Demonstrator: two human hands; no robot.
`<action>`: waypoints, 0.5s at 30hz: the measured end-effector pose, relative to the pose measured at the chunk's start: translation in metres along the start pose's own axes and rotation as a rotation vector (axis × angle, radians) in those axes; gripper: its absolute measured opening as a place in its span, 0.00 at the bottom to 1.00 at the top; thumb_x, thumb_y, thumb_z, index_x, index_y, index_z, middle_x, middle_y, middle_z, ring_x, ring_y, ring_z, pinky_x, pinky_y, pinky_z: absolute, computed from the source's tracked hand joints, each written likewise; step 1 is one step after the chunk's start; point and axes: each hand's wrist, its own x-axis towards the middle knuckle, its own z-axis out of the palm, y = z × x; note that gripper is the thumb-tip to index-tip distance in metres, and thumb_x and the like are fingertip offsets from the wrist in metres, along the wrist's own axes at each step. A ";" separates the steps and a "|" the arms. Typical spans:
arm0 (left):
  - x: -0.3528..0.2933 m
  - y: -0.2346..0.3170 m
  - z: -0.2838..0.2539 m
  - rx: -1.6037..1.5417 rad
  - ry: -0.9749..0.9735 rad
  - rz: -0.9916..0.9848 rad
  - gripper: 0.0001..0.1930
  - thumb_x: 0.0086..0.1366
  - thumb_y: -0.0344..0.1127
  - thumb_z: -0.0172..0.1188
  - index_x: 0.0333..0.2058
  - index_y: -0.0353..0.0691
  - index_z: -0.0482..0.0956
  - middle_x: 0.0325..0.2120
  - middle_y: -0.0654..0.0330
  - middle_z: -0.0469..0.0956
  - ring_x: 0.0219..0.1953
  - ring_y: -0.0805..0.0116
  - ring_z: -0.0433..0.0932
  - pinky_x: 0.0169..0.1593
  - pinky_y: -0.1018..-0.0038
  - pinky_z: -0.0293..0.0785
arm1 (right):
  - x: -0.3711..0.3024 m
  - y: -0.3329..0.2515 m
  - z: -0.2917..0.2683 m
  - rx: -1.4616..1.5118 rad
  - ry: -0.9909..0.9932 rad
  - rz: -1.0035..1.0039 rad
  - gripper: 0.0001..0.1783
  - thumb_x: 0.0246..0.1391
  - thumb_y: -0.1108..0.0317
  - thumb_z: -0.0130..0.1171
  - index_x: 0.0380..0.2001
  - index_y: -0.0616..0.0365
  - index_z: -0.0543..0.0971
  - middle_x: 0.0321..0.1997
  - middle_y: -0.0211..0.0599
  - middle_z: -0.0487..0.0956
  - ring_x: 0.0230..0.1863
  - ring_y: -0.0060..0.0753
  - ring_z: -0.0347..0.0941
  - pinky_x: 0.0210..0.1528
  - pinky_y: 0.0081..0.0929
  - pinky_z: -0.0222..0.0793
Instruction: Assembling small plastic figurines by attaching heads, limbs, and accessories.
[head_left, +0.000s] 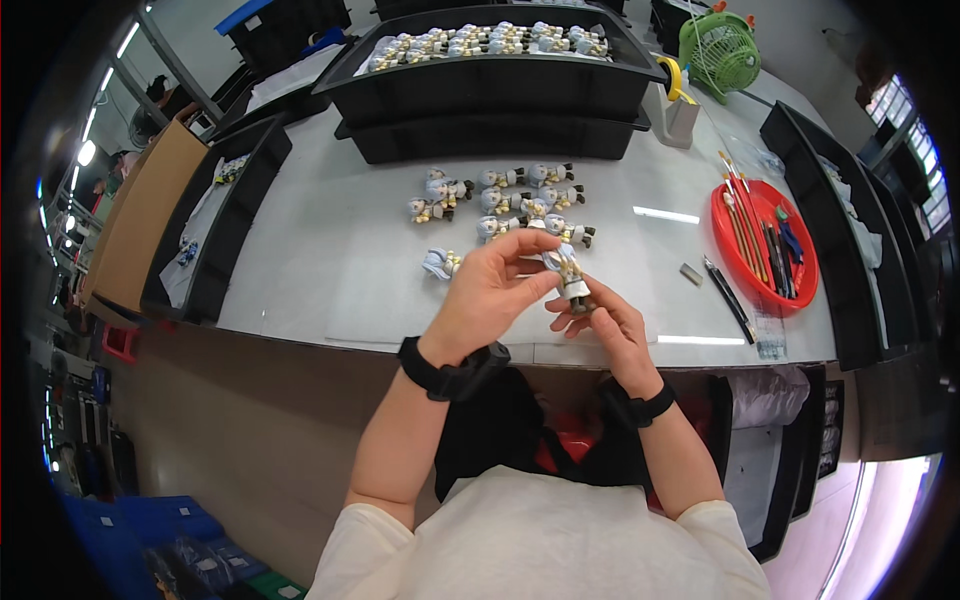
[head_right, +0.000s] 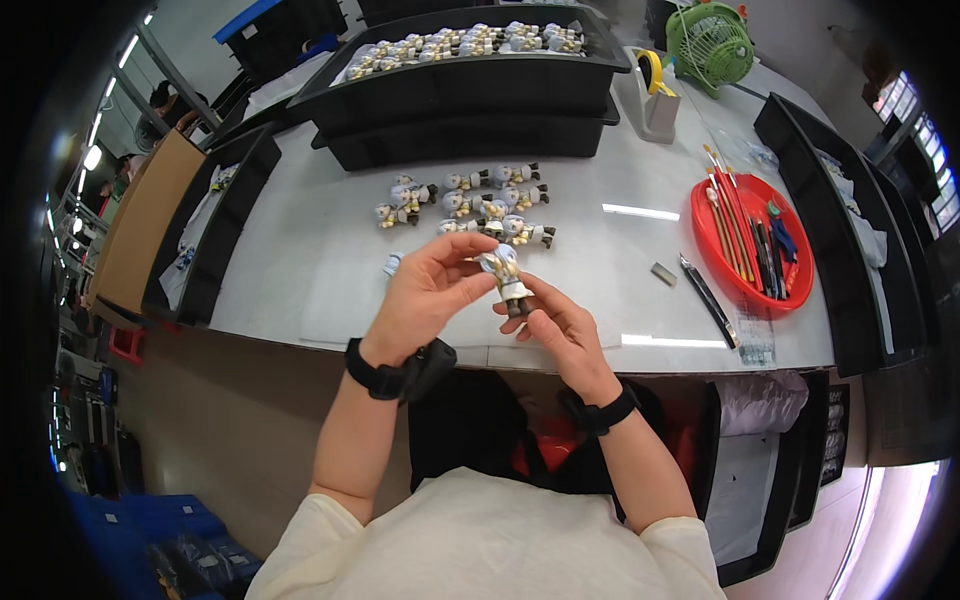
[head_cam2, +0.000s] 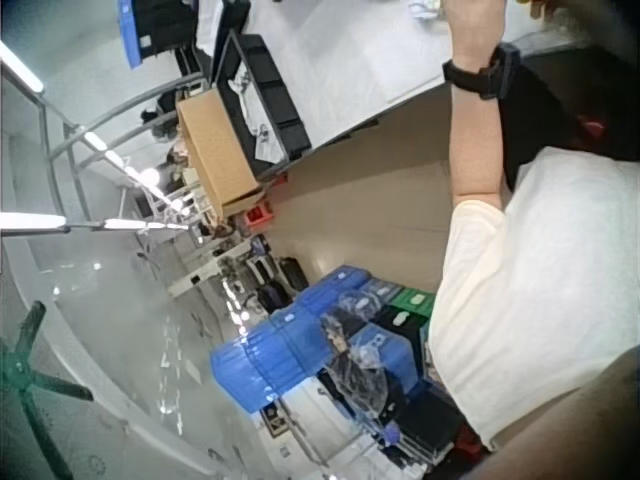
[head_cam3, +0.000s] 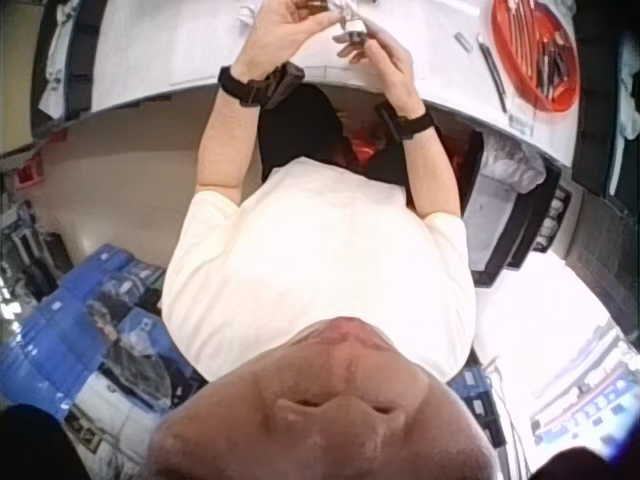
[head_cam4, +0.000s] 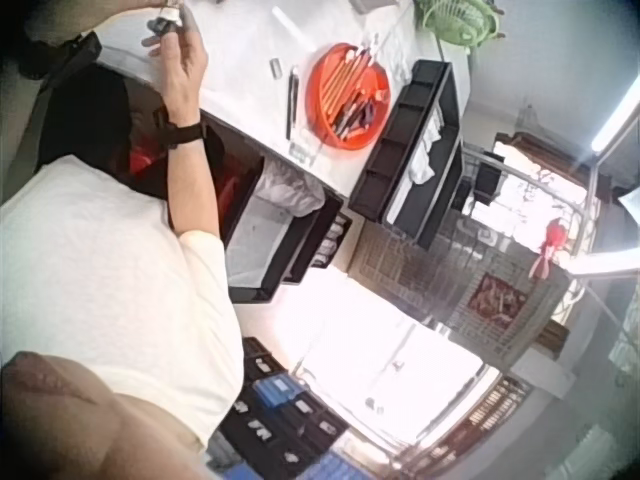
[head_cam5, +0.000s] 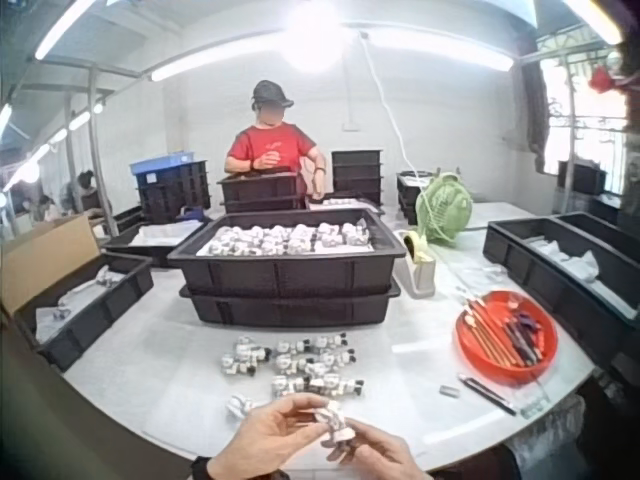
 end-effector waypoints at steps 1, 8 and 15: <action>-0.002 -0.009 0.005 -0.080 0.025 -0.017 0.15 0.55 0.23 0.53 0.43 0.34 0.69 0.38 0.59 0.71 0.39 0.76 0.72 0.43 0.80 0.68 | 0.000 0.000 0.000 0.000 0.005 0.004 0.24 0.53 0.68 0.50 0.53 0.63 0.62 0.38 0.39 0.75 0.33 0.23 0.71 0.35 0.17 0.67; -0.006 -0.042 0.015 -0.587 0.168 -0.121 0.16 0.62 0.27 0.45 0.49 0.36 0.66 0.43 0.58 0.71 0.45 0.71 0.70 0.50 0.74 0.66 | 0.002 0.007 -0.001 -0.100 0.113 0.084 0.20 0.54 0.69 0.48 0.50 0.65 0.66 0.38 0.40 0.75 0.34 0.24 0.72 0.35 0.19 0.68; -0.009 -0.061 0.020 -0.428 0.305 -0.087 0.13 0.59 0.30 0.53 0.43 0.37 0.71 0.37 0.63 0.74 0.39 0.77 0.71 0.42 0.80 0.69 | 0.004 0.003 -0.002 -0.081 0.091 0.161 0.20 0.56 0.68 0.43 0.50 0.67 0.66 0.35 0.41 0.76 0.33 0.25 0.71 0.37 0.20 0.67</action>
